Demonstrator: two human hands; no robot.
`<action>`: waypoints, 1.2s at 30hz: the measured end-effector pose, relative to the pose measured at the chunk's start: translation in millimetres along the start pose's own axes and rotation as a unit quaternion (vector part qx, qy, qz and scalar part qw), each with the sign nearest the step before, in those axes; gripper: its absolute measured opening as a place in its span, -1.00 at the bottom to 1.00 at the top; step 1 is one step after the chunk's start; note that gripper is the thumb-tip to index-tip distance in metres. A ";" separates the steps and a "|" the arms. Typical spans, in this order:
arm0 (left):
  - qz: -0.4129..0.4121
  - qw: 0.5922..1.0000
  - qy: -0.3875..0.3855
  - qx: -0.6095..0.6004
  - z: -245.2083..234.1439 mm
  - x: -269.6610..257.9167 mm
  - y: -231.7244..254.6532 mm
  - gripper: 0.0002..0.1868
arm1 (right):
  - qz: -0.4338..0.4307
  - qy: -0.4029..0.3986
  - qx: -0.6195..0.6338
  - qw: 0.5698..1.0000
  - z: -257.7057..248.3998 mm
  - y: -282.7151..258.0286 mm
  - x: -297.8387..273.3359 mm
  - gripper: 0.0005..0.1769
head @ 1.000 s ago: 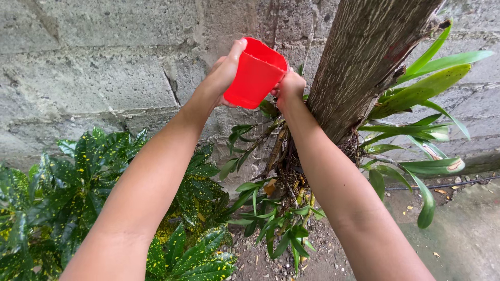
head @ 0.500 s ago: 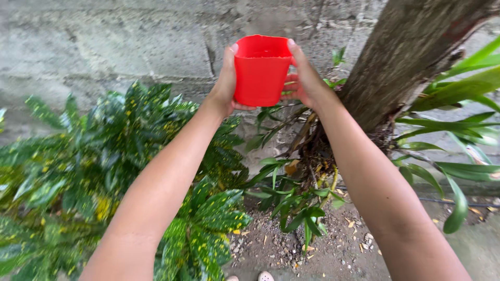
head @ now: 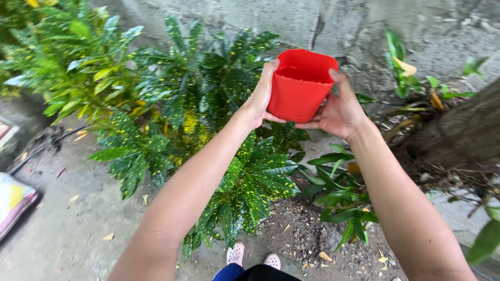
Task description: The person waters various outdoor plants by pouring water from a small container onto their leaves and soil, washes and refills the container in a water bucket beneath a faucet, and pours water onto additional plants.
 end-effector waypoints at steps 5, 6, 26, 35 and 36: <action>-0.002 1.000 0.014 -0.020 -27.7 -31.1 -18.9 0.12 | 0.003 -0.011 -0.011 1.000 35.8 24.6 6.9 0.15; -0.001 0.999 0.027 -0.024 -34.8 -36.9 -22.2 0.12 | -0.002 -0.024 -0.013 1.000 44.1 26.1 7.5 0.15; 0.017 0.998 0.052 -0.032 -97.8 -145.1 -55.1 0.17 | -0.004 -0.081 -0.061 0.995 148.0 97.3 -19.7 0.16; 0.055 0.994 0.078 -0.050 -112.0 -211.1 -56.7 0.20 | 0.008 -0.081 -0.067 0.994 186.7 123.9 -51.3 0.26; 0.052 0.994 0.083 -0.050 -113.7 -218.3 -55.8 0.20 | -0.004 -0.082 -0.074 0.994 191.3 123.4 -55.3 0.27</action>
Point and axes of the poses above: each hand's wrist, its own x-axis towards the middle knuckle, its own z-axis out of the palm, y = z × x, the point moved 10 cm from there along x, towards the middle knuckle, and after that the axes turned 10 degrees about x, right-handed, at the moved point
